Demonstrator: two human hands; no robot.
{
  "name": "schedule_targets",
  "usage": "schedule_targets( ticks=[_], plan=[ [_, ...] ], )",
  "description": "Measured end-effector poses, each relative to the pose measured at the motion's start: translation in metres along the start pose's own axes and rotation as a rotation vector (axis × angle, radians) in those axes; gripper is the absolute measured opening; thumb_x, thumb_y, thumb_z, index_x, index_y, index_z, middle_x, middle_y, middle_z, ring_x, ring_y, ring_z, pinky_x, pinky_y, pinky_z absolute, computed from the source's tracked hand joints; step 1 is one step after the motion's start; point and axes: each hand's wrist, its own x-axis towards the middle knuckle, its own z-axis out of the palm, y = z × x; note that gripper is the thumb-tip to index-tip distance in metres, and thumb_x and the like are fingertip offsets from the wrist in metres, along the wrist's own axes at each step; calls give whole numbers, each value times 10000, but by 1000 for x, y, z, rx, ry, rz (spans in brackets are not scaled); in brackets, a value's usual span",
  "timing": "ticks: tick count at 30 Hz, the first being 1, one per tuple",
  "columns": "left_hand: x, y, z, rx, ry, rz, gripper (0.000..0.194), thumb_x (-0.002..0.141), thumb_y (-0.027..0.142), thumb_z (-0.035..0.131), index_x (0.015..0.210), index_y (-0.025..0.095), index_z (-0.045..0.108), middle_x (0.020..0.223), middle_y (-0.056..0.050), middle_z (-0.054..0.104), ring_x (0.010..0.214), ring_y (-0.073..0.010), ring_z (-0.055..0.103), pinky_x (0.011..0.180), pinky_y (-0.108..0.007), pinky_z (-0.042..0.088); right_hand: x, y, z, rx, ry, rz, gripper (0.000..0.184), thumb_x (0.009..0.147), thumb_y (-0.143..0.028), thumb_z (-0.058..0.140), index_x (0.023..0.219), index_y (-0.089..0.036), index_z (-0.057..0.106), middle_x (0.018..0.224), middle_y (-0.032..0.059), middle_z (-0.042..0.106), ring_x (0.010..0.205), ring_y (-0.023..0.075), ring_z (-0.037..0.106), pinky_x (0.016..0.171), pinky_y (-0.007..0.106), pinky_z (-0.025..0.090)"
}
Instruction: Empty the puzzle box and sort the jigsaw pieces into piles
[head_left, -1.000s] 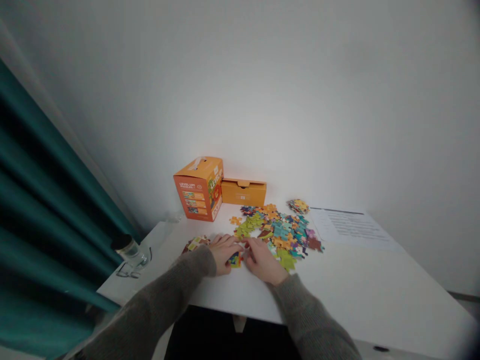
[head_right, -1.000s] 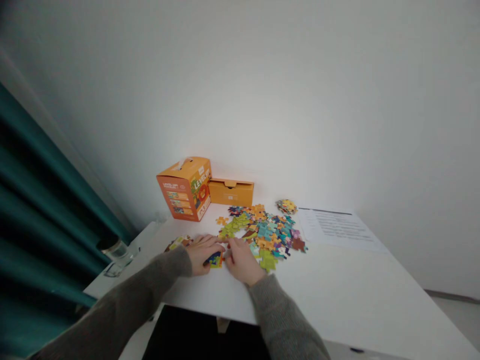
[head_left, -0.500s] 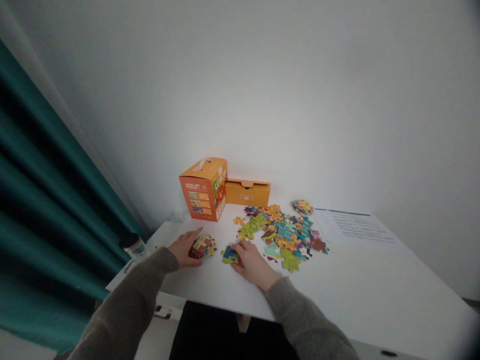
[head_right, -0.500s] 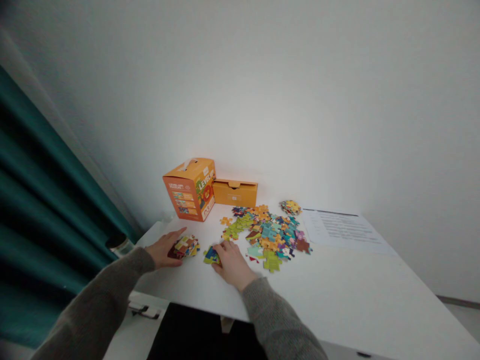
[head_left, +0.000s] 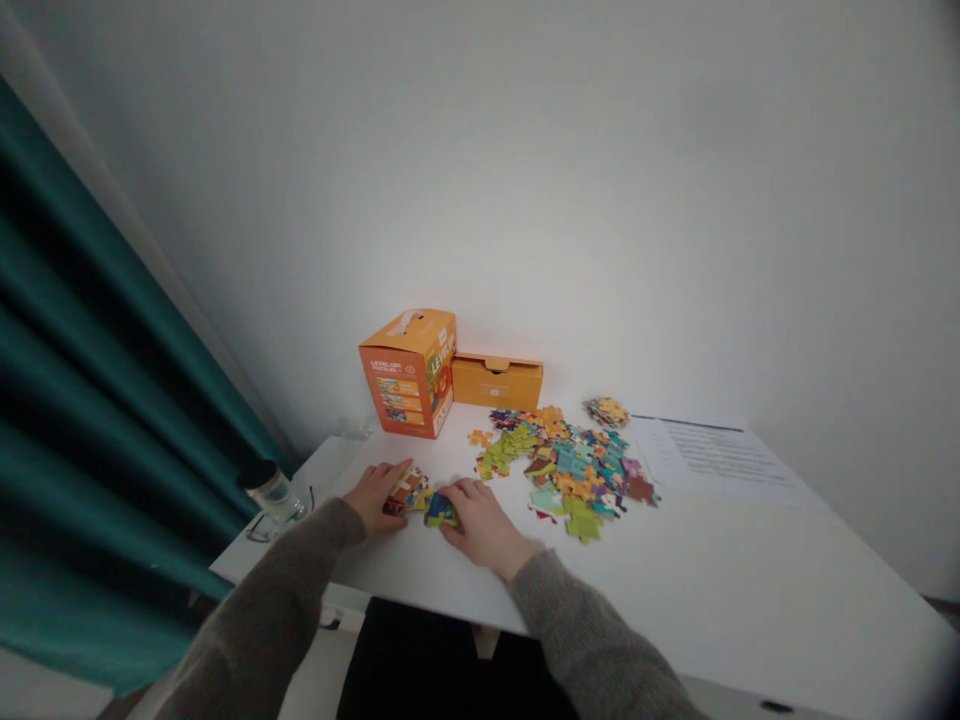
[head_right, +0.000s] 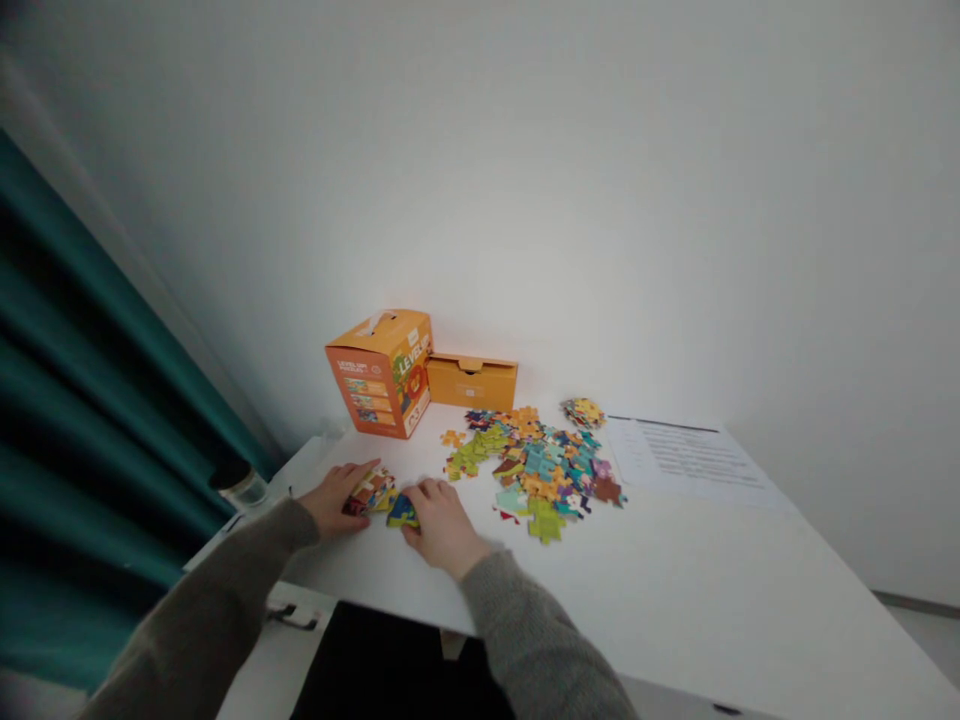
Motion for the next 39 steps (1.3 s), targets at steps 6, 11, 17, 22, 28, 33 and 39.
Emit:
schedule_targets(
  ticks=[6, 11, 17, 22, 28, 33, 39],
  plan=[
    [-4, 5, -5, -7, -23, -13, 1024, 616, 287, 695, 1521, 159, 233, 1347, -167, 498, 1194, -340, 488, 1056, -445, 364, 1, 2, 1, 109, 28, -38, 572, 792, -235, 701, 1323, -206, 489, 1261, 114, 527, 1155, 252, 488, 1010, 399, 388],
    [-14, 27, -25, 59, 73, -27, 1058, 654, 407, 715, 1539, 239, 160, 1517, -168, 338, 1358, -398, 340, 1056, -535, 353, -12, 12, -26, 122, 141, -17, 420, 886, -215, 585, 1299, -219, 514, 1246, 105, 551, 1169, 235, 497, 1022, 403, 384],
    [-2, 107, -31, -81, 266, 331, 591, 855, 335, 566, 1421, 252, 420, 1405, -94, 502, 1309, -284, 428, 1112, -433, 340, -35, 57, -70, 29, 199, 93, 245, 907, -221, 551, 1143, -218, 618, 1108, 76, 633, 1075, 234, 532, 957, 402, 389],
    [41, 173, 8, -188, 249, 422, 321, 894, 251, 502, 1198, 242, 602, 1172, -68, 656, 1112, -239, 568, 987, -412, 426, -38, 107, -101, -99, 228, 223, 222, 919, -226, 520, 1096, -194, 651, 1055, 80, 649, 1033, 229, 539, 933, 374, 386],
    [69, 193, 47, -211, 372, 365, 227, 891, 175, 452, 980, 211, 658, 969, -76, 693, 989, -245, 596, 885, -429, 438, -5, 164, -125, -267, 181, 380, 307, 919, -141, 457, 1177, -149, 624, 1205, 128, 625, 1117, 241, 523, 964, 352, 365],
    [70, 181, 58, -382, 422, 399, 209, 856, 140, 456, 882, 223, 646, 857, -70, 674, 892, -223, 615, 845, -387, 482, 14, 185, -119, -305, 61, 466, 374, 948, -282, 489, 1303, -174, 536, 1329, 146, 571, 1193, 273, 499, 962, 400, 365],
    [70, 182, 60, -533, 470, 395, 188, 868, 178, 450, 854, 217, 634, 795, -52, 639, 789, -194, 602, 772, -341, 496, 9, 178, -115, -340, 68, 406, 247, 861, -329, 640, 1058, -180, 632, 1117, 123, 643, 1063, 272, 533, 903, 390, 375]
  ],
)
